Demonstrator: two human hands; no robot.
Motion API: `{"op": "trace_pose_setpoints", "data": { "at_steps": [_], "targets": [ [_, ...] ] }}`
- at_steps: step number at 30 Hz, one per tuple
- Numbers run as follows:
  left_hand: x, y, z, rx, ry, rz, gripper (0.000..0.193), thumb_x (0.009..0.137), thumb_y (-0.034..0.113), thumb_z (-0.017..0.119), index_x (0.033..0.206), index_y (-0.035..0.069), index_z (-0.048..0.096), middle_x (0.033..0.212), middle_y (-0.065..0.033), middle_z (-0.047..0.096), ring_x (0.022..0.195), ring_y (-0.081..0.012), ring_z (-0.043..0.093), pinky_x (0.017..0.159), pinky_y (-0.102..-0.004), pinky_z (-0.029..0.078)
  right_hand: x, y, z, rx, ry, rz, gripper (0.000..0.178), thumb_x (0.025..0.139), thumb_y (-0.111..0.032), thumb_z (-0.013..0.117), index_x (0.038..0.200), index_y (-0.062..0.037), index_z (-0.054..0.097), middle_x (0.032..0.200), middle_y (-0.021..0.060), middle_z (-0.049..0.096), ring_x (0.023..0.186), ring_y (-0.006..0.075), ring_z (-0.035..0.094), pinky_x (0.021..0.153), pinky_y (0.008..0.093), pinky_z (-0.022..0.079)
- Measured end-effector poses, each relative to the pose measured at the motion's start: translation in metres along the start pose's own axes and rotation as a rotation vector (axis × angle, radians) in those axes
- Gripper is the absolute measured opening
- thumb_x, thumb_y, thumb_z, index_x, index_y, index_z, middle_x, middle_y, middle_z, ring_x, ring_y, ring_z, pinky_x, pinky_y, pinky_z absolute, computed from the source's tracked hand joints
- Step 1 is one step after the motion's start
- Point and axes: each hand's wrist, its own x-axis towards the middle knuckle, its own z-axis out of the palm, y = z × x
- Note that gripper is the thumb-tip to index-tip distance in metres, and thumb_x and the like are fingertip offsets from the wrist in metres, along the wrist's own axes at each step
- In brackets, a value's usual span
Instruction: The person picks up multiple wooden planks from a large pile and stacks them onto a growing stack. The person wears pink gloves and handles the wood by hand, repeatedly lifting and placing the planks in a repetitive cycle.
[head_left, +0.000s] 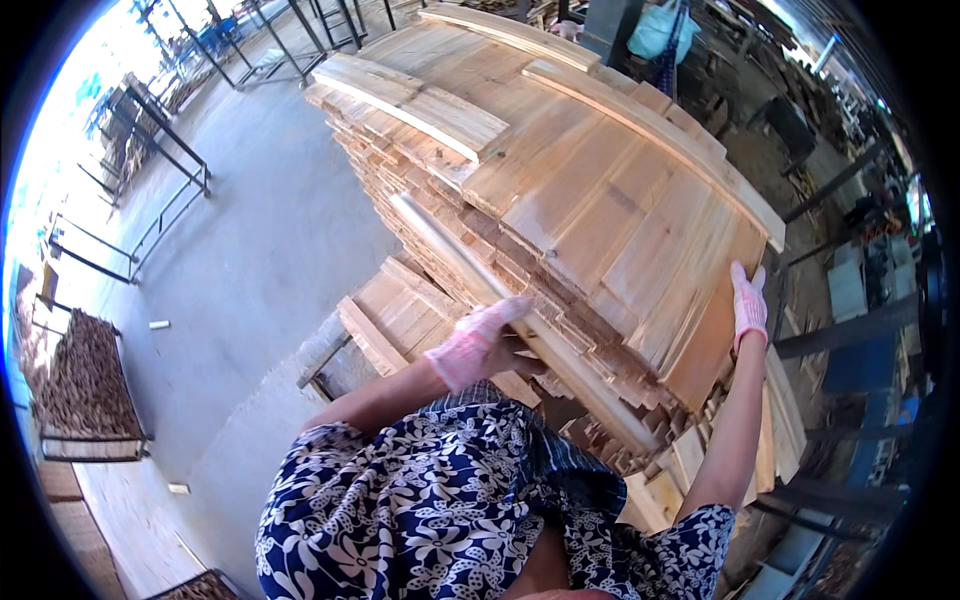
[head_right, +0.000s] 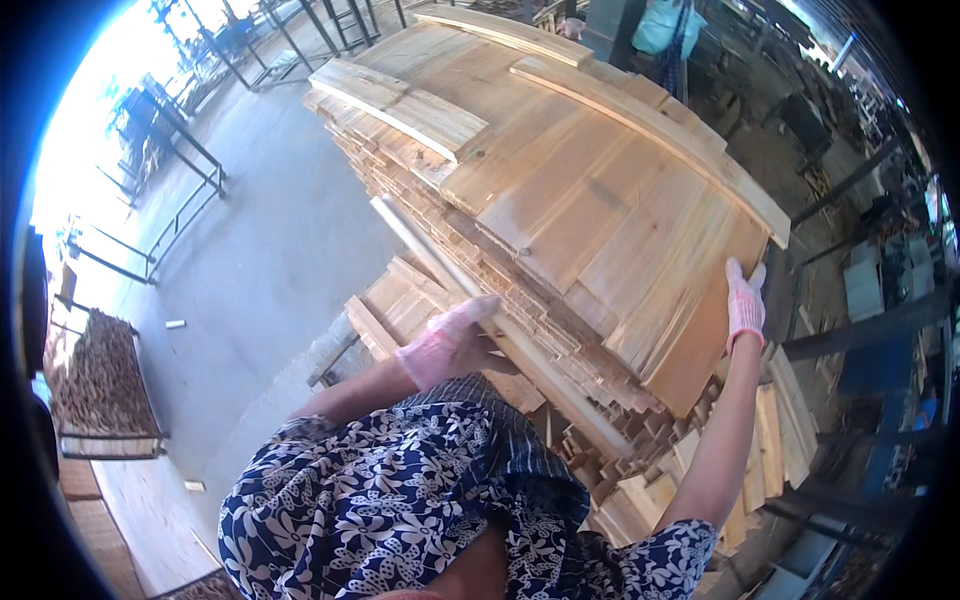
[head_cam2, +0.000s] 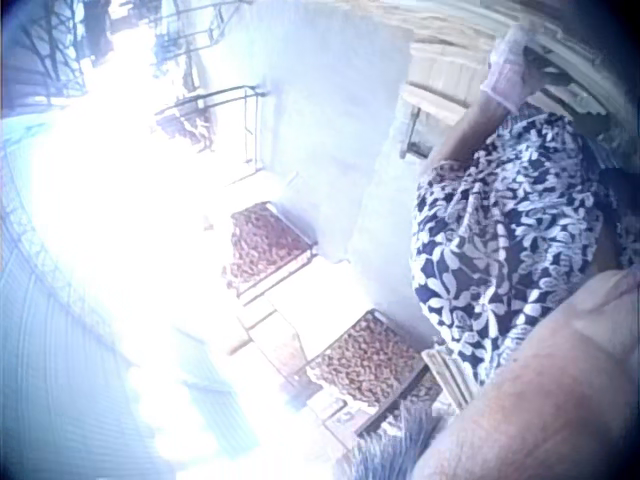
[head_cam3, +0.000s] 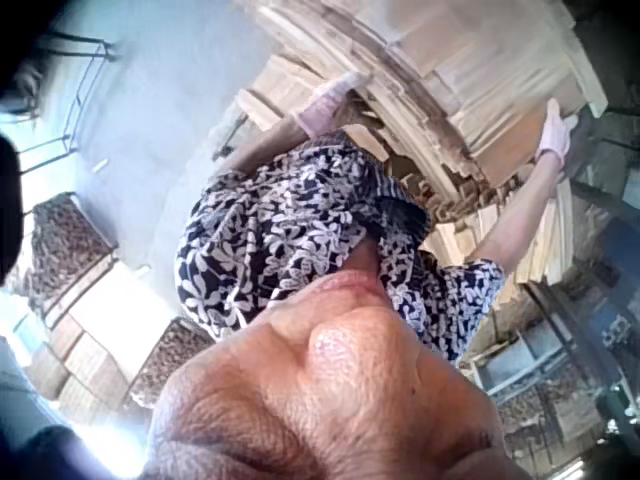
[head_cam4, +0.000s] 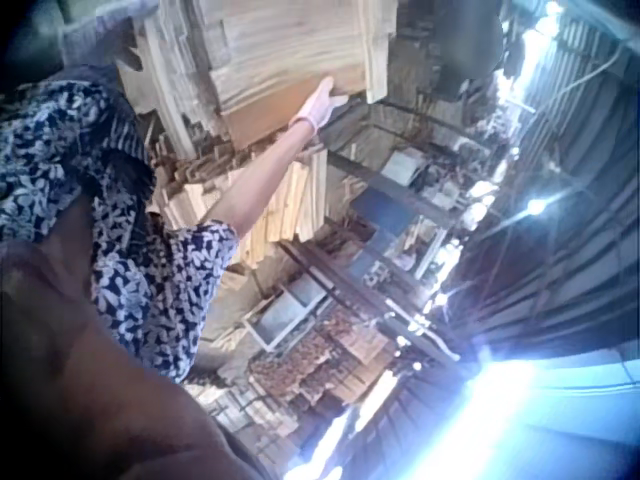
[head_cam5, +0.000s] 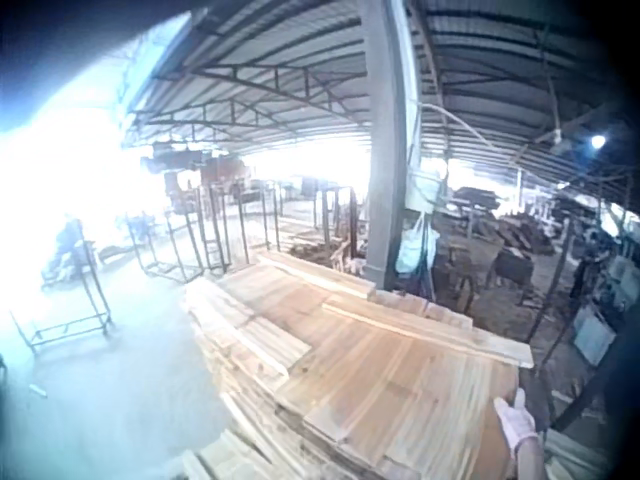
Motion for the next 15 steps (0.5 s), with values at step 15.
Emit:
{"op": "trace_pose_setpoints", "data": {
  "at_steps": [15],
  "targets": [
    [0.052, 0.116, -0.017, 0.124, 0.204, 0.008, 0.071, 0.092, 0.042, 0.072, 0.146, 0.009, 0.041, 0.147, -0.0230, 0.045, 0.137, -0.0486, 0.045, 0.105, -0.0751, 0.039, -0.004, 0.015, 0.002, 0.029, -0.008, 0.067, 0.093, 0.098, -0.054, 0.058, 0.160, 0.0048, 0.020, 0.162, 0.0242, 0.034, 0.148, 0.0348, 0.038, 0.120, 0.0372, 0.031]
  ]
}}
